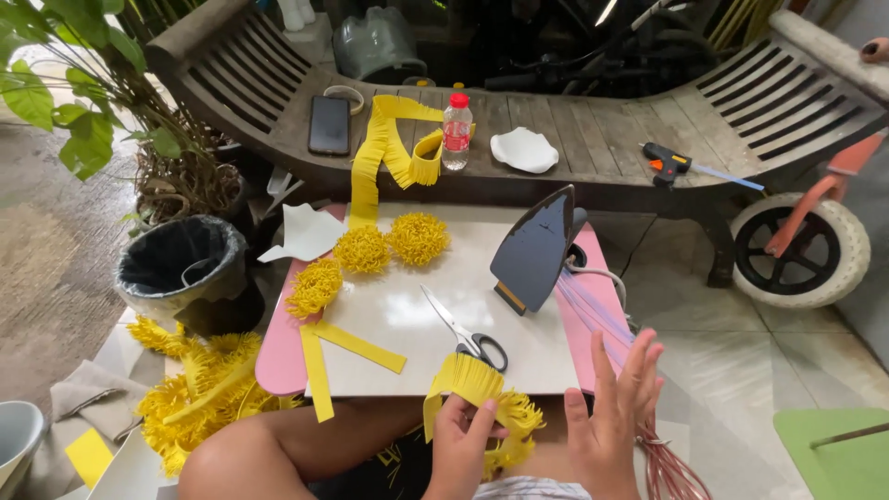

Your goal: The person is using scissors to cut fringes into yellow paper strips to create decorative elements.

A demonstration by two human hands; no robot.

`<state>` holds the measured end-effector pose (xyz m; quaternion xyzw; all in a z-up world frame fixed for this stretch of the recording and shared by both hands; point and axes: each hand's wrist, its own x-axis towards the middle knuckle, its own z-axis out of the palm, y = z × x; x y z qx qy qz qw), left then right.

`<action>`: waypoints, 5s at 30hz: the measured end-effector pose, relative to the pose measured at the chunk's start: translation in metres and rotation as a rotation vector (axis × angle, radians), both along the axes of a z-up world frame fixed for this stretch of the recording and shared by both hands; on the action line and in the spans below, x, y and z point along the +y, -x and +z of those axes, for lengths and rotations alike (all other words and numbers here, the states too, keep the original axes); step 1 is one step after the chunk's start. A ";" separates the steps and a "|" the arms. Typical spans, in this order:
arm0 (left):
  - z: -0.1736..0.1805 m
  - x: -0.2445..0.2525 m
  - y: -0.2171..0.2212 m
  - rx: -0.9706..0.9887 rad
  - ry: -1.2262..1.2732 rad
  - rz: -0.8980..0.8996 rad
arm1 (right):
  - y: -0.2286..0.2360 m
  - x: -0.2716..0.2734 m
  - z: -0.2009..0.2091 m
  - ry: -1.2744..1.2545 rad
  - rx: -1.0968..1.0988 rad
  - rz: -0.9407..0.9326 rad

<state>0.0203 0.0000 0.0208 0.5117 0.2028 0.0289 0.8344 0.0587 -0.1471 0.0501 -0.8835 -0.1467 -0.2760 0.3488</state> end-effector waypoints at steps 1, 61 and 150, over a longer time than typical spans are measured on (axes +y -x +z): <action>0.000 0.001 0.000 -0.031 0.009 0.011 | 0.001 0.003 0.004 -0.014 -0.019 0.043; 0.053 0.066 -0.029 -0.046 0.003 0.048 | -0.015 0.095 0.009 -0.637 0.355 0.370; -0.020 0.019 -0.183 -0.267 -0.194 0.420 | -0.096 -0.128 -0.039 -0.404 0.941 0.419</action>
